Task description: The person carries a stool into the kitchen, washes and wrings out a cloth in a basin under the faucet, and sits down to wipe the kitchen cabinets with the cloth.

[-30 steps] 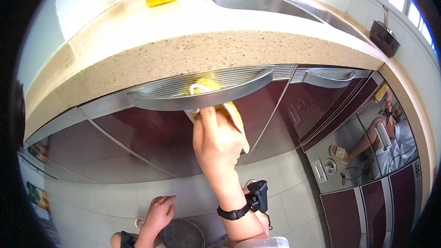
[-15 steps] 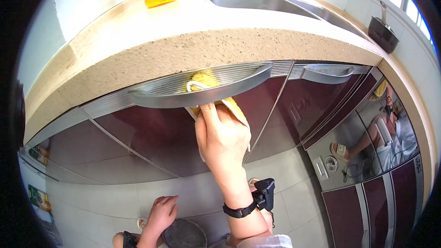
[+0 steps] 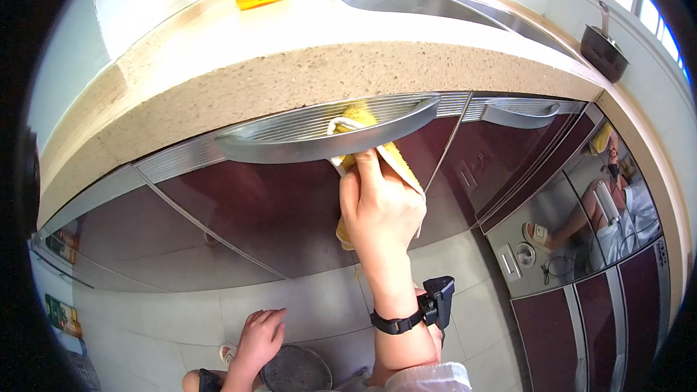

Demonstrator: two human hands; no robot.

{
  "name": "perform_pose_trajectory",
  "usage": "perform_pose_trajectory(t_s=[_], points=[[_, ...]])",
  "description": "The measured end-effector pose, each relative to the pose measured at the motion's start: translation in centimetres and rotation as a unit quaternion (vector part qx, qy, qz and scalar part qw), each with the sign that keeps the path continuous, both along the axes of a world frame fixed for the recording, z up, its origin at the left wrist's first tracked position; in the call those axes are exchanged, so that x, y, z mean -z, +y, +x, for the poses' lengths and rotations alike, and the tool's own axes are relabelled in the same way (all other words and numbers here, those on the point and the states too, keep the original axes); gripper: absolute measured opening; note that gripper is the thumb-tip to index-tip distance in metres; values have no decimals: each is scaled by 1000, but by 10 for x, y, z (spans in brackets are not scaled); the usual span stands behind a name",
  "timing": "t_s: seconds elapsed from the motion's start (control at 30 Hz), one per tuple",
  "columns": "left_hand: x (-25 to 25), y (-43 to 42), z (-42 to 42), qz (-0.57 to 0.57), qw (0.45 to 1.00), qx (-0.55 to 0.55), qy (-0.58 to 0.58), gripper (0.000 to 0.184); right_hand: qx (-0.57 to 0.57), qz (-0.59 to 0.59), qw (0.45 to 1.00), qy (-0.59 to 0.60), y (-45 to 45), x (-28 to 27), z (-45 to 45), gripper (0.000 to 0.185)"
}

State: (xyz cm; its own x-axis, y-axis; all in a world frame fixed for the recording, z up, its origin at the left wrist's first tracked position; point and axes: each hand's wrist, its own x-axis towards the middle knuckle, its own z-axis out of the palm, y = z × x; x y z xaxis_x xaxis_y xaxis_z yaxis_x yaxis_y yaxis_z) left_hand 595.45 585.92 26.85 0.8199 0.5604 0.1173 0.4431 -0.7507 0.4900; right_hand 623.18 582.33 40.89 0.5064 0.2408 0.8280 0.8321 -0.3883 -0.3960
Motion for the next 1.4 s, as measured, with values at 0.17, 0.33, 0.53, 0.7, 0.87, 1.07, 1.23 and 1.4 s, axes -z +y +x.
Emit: perform_pose_trajectory(t_s=[0.17, 0.33, 0.53, 0.7, 0.87, 1.07, 1.23, 1.4], points=[[-4, -1, -8, -7, 1000, -1, -7, 27, 29, -27, 999, 9, -2, -1, -2, 45], [-7, -4, -13, -20, 1000, -4, -20, 27, 41, -39, 998, 36, 0, -3, -14, 52], [-9, -6, -16, -24, 1000, -8, -3, 28, 25, -22, 997, 72, 10, -10, -34, 56], [-7, -6, -23, -21, 1000, -15, 5, 28, 7, 12, 998, 66, 20, -6, -35, 56], [-1, -2, -30, -25, 1000, -10, -3, 28, -7, 0, 998, 59, 13, -7, -29, 54], [-2, -4, -27, -4, 1000, -1, -12, 28, -73, -55, 995, -44, 12, -1, -30, 54], [0, -7, -20, 8, 1000, 5, -2, 28, -81, -20, 996, -22, 4, 5, -15, 40], [0, -9, -15, -9, 1000, 0, 13, 27, -31, 22, 999, 25, -13, 20, 22, 35]])
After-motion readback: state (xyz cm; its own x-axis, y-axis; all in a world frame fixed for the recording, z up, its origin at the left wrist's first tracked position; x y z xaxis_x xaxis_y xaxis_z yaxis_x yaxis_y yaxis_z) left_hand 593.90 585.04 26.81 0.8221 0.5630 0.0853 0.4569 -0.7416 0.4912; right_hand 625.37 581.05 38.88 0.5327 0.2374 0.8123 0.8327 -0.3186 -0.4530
